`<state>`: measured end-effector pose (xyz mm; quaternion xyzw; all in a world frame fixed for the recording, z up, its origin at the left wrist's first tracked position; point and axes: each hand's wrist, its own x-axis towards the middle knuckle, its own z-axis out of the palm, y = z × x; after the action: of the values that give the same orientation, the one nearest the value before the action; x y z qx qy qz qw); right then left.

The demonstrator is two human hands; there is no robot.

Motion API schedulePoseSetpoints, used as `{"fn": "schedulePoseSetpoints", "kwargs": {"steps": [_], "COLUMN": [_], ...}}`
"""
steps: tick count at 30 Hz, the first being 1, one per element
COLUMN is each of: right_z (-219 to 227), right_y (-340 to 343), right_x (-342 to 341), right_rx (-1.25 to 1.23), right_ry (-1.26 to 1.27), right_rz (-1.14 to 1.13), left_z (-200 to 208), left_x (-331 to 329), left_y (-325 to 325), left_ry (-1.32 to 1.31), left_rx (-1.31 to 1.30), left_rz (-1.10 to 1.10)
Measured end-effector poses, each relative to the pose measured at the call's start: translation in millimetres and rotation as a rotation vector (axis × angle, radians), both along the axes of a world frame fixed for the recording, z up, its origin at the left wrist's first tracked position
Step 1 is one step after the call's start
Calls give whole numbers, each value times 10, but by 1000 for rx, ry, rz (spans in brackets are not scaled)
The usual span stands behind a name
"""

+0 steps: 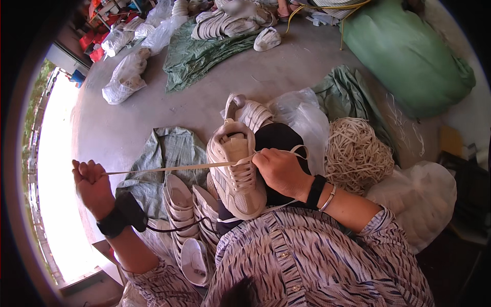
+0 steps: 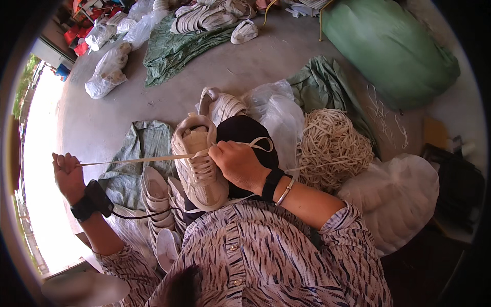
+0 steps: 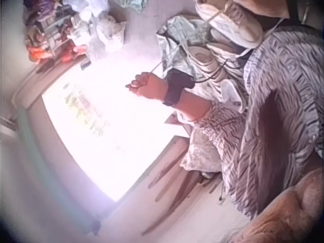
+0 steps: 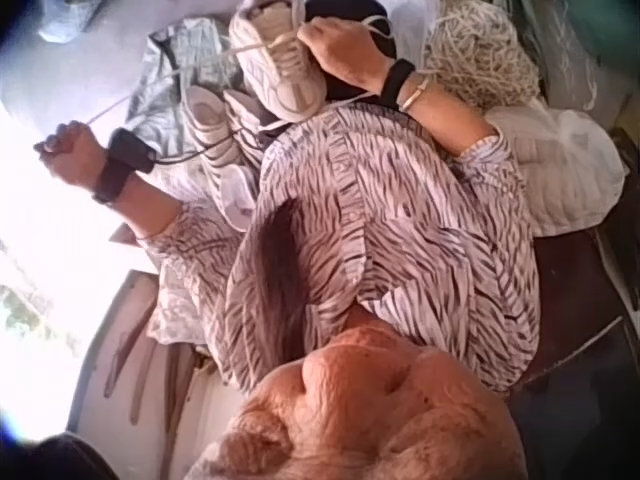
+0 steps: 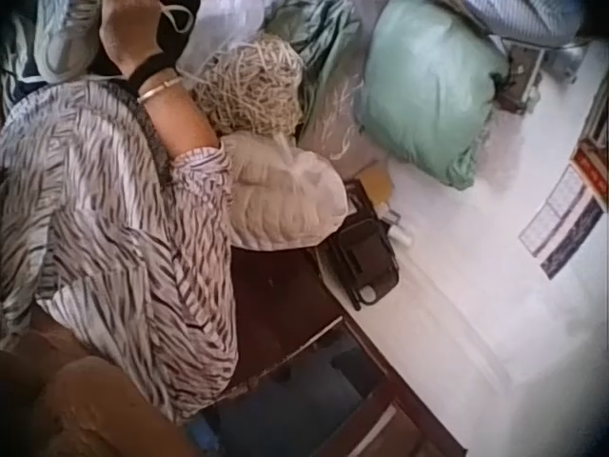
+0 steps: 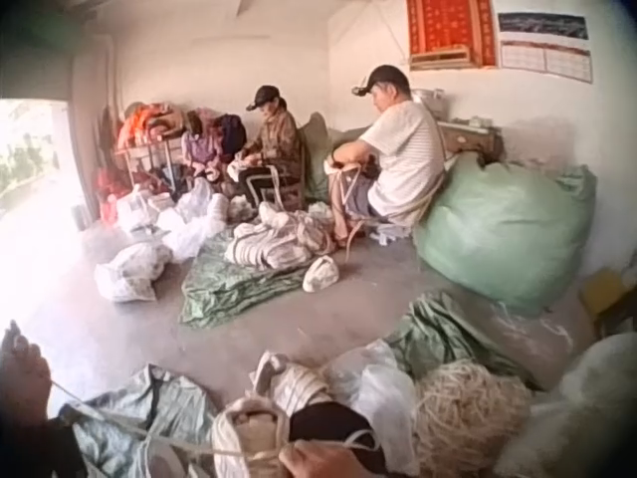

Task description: The recorder is lacing a tan sneaker while sitting on the floor among several bags of shoe parts and other workers.

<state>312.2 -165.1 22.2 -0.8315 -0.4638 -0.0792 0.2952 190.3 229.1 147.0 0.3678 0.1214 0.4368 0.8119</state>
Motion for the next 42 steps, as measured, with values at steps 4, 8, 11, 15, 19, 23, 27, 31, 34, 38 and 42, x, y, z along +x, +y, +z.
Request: {"fn": "schedulePoseSetpoints", "kwargs": {"steps": [4,8,11,15,19,23,27,31,34,38,42], "right_z": [41,375,135,-245,5,211,75,24,32,2,8], "right_y": [-150,-845,-1726,-2244,-1238,-295,-102,-66,-11,41,109], "right_x": [-1,167,513,794,713,380,282,223,238,215,171], "right_rx": [100,382,317,252,183,375,162,134,110,85,-58], "right_ry": [153,718,554,440,496,801,520,510,503,407,168], "right_rz": [45,-315,-694,-866,-508,-131,-23,-47,-55,-73,75], "left_z": [185,-208,-410,-828,-1052,-1080,-987,-953,-1043,-1046,-1209], "left_x": [-8,-185,-142,-48,136,320,153,89,147,182,86], "left_y": [38,-147,-505,-884,-1590,-1972,-2161,-2012,-1981,-1998,-1972], "left_ry": [-8,255,569,781,815,791,894,1003,885,815,936], "left_rx": [-83,40,113,378,697,1100,1083,780,1110,642,703], "left_rz": [68,116,98,-115,-332,-304,-322,-659,-476,-475,-672]}}
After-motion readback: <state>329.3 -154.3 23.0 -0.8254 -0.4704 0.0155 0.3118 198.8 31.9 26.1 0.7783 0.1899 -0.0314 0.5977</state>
